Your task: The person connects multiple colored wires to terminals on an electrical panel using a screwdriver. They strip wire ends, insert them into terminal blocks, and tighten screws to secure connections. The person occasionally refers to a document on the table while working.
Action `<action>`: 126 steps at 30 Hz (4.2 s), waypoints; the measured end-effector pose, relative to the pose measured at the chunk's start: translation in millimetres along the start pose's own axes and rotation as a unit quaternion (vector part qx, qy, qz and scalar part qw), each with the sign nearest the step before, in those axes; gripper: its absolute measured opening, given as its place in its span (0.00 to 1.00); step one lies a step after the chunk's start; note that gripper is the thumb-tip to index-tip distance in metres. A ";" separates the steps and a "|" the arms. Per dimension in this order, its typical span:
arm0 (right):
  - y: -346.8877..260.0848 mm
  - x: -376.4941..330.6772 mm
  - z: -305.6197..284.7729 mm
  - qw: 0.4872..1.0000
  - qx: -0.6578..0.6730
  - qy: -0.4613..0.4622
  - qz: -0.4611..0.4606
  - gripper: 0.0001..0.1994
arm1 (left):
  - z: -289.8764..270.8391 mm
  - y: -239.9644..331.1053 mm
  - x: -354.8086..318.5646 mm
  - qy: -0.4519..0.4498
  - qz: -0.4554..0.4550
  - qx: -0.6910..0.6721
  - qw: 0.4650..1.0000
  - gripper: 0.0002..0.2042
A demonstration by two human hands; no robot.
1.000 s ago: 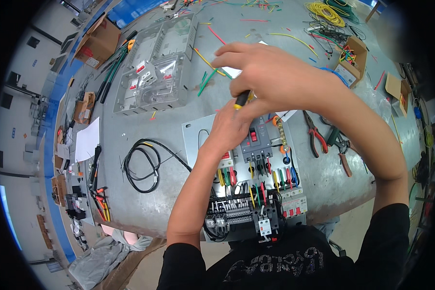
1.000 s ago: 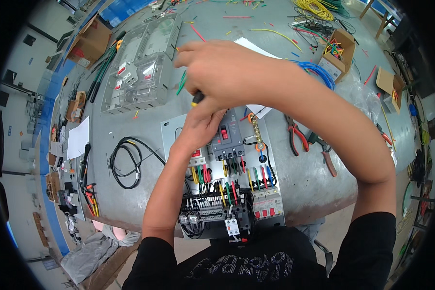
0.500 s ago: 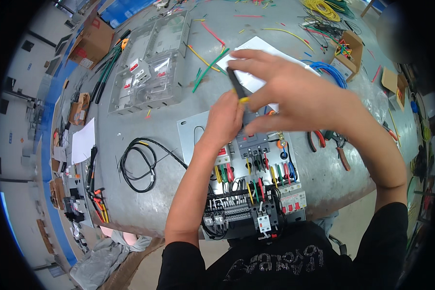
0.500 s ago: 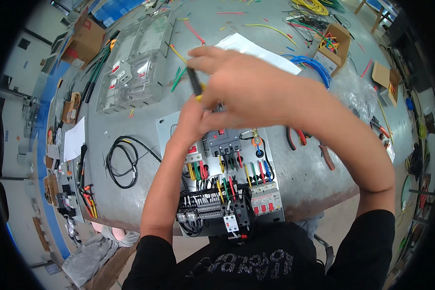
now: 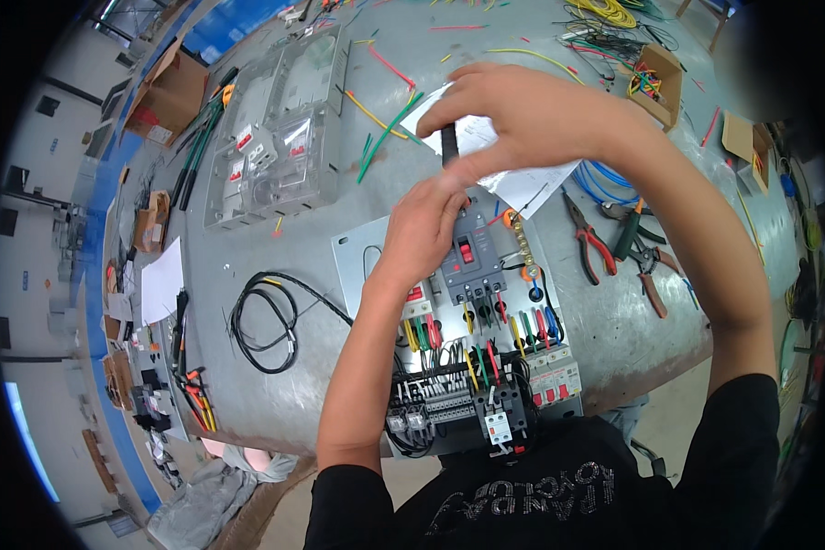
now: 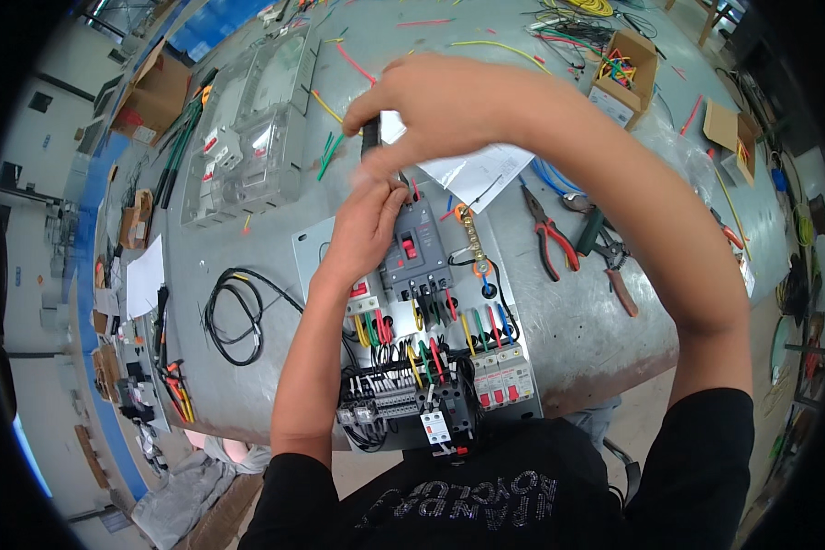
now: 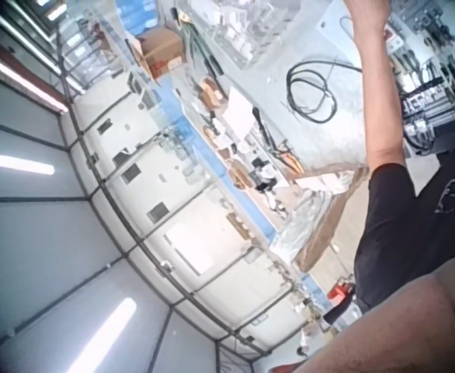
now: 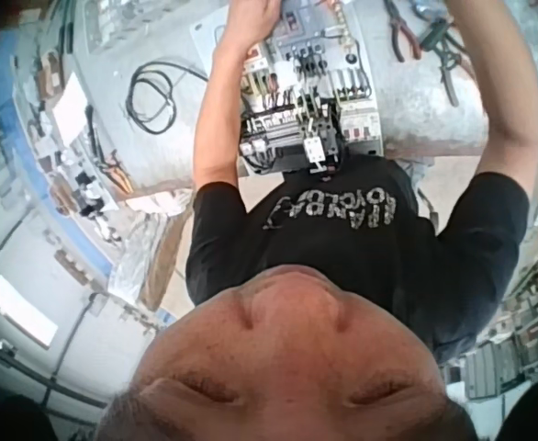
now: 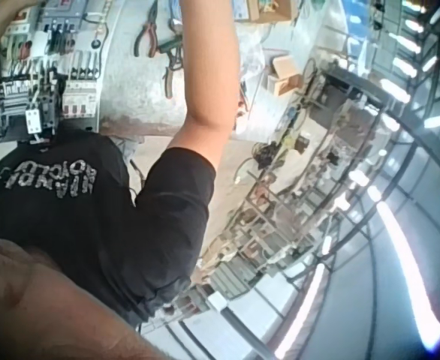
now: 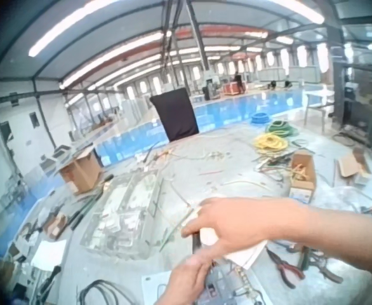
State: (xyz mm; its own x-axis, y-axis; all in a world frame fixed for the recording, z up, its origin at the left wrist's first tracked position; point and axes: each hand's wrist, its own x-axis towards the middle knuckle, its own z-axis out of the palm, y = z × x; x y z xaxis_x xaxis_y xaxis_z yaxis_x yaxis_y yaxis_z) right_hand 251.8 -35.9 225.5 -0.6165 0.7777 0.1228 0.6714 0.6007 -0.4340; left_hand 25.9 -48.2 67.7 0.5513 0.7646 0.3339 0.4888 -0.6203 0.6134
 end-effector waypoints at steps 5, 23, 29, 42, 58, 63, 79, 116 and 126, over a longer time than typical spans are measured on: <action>-8.7 -17.0 4.8 0.972 -0.189 0.125 -0.064 0.18 | -3.7 2.6 -3.2 -0.013 -0.002 -0.010 1.000 0.10; -5.3 4.7 11.6 0.973 0.229 -0.029 -0.008 0.23 | -23.5 -37.2 56.8 -0.229 -0.159 0.043 0.959 0.19; -28.1 14.0 19.6 0.994 -0.023 0.086 -0.062 0.23 | -8.2 -67.9 48.3 -0.159 -0.087 -0.118 0.976 0.19; -13.4 25.9 12.7 0.911 0.377 -0.086 0.144 0.23 | 3.4 -74.3 57.3 -0.213 -0.212 -0.060 0.952 0.15; -41.2 34.1 15.5 0.989 0.031 -0.023 0.144 0.25 | 15.7 -88.9 56.4 -0.206 -0.215 -0.060 0.953 0.13; -11.6 31.2 10.8 0.905 0.362 -0.079 0.208 0.21 | -5.0 -51.2 61.7 -0.225 -0.238 -0.021 0.945 0.13; -56.2 25.1 45.2 0.970 -0.176 0.166 0.030 0.20 | 2.4 -71.3 59.7 -0.246 -0.218 0.026 0.944 0.17; 11.3 39.2 35.8 0.925 -0.035 0.106 -0.364 0.23 | 23.5 -71.7 52.6 -0.146 -0.225 -0.120 0.956 0.14; 2.0 48.0 59.4 0.940 -0.088 0.129 -0.303 0.10 | 33.4 -91.1 38.8 -0.101 -0.092 -0.181 0.974 0.23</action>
State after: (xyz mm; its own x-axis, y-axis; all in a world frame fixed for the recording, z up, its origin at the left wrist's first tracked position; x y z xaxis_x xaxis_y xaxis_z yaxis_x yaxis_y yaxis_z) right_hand 199.2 -8.4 177.5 -0.8025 0.2887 0.5221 0.3010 0.9515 -0.0635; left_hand 25.3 32.1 0.9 0.6165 0.7843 0.0696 0.3419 -0.3462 0.8736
